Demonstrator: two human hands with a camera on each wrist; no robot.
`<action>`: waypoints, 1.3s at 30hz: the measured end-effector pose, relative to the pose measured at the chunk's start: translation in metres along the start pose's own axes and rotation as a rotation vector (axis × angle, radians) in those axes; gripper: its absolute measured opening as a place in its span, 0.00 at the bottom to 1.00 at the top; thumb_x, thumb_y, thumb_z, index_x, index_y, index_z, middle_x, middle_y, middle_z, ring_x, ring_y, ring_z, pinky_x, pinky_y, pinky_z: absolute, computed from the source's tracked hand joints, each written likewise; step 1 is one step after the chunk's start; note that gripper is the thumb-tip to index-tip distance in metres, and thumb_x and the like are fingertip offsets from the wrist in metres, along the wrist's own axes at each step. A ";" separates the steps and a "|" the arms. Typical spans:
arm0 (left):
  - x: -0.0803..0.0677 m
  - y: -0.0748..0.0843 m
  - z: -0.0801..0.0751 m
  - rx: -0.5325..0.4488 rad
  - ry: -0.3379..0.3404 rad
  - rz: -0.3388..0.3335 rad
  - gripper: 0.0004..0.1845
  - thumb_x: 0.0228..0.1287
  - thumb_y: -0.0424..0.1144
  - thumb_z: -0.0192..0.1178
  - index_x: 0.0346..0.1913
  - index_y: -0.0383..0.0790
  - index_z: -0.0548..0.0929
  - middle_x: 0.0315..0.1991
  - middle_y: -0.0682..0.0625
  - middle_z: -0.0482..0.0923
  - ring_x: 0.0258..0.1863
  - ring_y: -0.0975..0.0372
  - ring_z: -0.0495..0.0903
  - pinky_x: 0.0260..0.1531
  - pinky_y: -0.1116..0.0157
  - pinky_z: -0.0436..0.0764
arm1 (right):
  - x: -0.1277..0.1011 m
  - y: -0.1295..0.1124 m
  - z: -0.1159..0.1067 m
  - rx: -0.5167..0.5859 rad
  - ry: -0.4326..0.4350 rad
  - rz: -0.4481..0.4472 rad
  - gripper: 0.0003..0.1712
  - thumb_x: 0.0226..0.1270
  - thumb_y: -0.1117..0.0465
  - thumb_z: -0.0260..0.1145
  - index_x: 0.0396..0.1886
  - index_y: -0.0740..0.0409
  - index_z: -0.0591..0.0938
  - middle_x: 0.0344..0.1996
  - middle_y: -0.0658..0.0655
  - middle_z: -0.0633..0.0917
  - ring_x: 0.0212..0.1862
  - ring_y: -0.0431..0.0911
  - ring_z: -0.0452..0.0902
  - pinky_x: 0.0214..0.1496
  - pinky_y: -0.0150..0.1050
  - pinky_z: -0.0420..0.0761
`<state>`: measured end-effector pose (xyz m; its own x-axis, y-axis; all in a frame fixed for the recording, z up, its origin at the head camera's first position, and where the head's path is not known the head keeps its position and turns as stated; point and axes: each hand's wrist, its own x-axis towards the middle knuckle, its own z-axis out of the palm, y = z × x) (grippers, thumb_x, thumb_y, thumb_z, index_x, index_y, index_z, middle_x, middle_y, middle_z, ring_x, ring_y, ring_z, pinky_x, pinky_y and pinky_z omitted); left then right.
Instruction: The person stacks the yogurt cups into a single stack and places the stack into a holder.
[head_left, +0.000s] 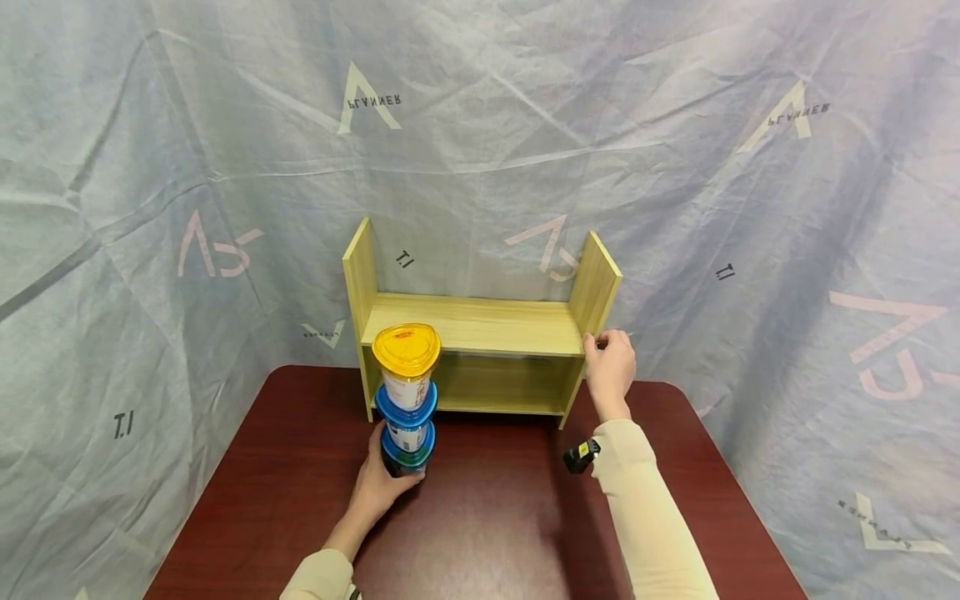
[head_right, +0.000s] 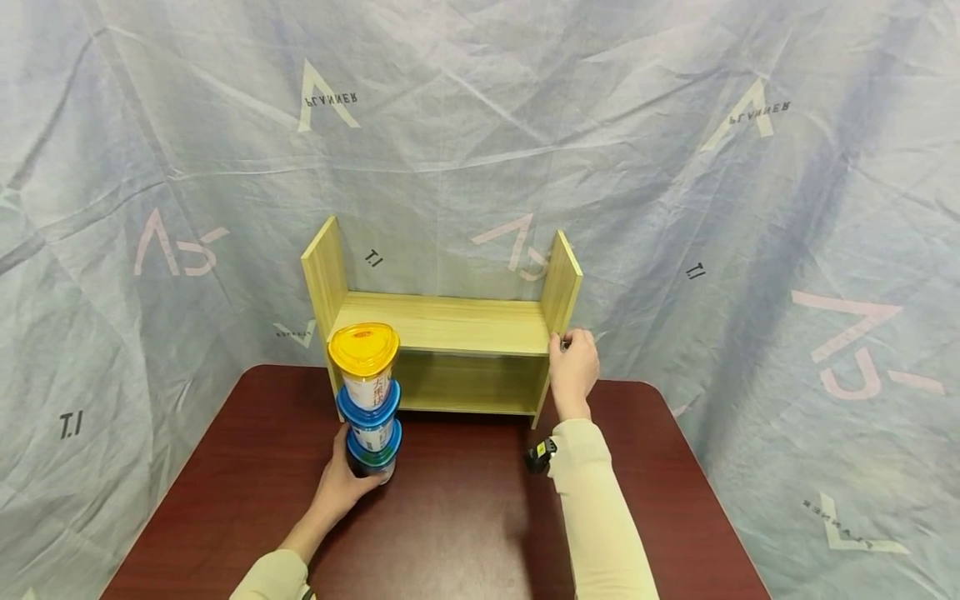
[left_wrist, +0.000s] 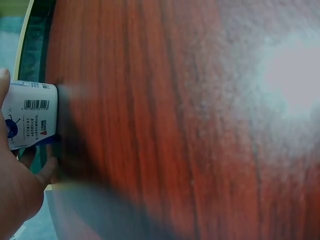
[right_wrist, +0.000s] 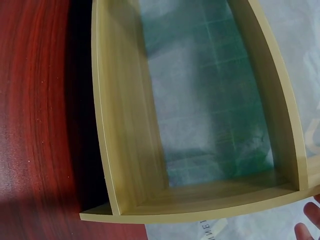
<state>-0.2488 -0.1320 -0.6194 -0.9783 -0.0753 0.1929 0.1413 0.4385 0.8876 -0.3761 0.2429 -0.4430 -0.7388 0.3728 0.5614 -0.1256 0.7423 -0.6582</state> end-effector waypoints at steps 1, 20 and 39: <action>0.000 0.001 0.000 -0.002 0.000 0.001 0.62 0.51 0.46 0.81 0.80 0.51 0.46 0.72 0.34 0.63 0.68 0.41 0.67 0.66 0.39 0.64 | 0.000 0.000 0.000 0.001 -0.002 0.001 0.15 0.72 0.55 0.66 0.32 0.63 0.79 0.37 0.62 0.81 0.40 0.60 0.78 0.43 0.56 0.76; 0.000 0.004 0.006 -0.026 0.054 -0.002 0.59 0.49 0.40 0.81 0.77 0.39 0.51 0.68 0.35 0.68 0.65 0.42 0.71 0.65 0.40 0.68 | -0.002 0.003 0.002 0.007 0.023 -0.024 0.13 0.71 0.58 0.65 0.30 0.62 0.77 0.35 0.62 0.79 0.37 0.60 0.77 0.39 0.55 0.75; 0.000 0.010 0.008 -0.031 0.061 0.028 0.58 0.48 0.41 0.82 0.77 0.39 0.53 0.66 0.34 0.70 0.63 0.43 0.73 0.63 0.41 0.70 | -0.003 0.002 0.000 0.009 0.005 -0.017 0.13 0.72 0.58 0.66 0.31 0.63 0.78 0.34 0.62 0.79 0.36 0.59 0.78 0.39 0.54 0.76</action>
<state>-0.2490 -0.1203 -0.6136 -0.9630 -0.1183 0.2421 0.1739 0.4135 0.8937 -0.3738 0.2433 -0.4456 -0.7334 0.3631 0.5747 -0.1435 0.7436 -0.6530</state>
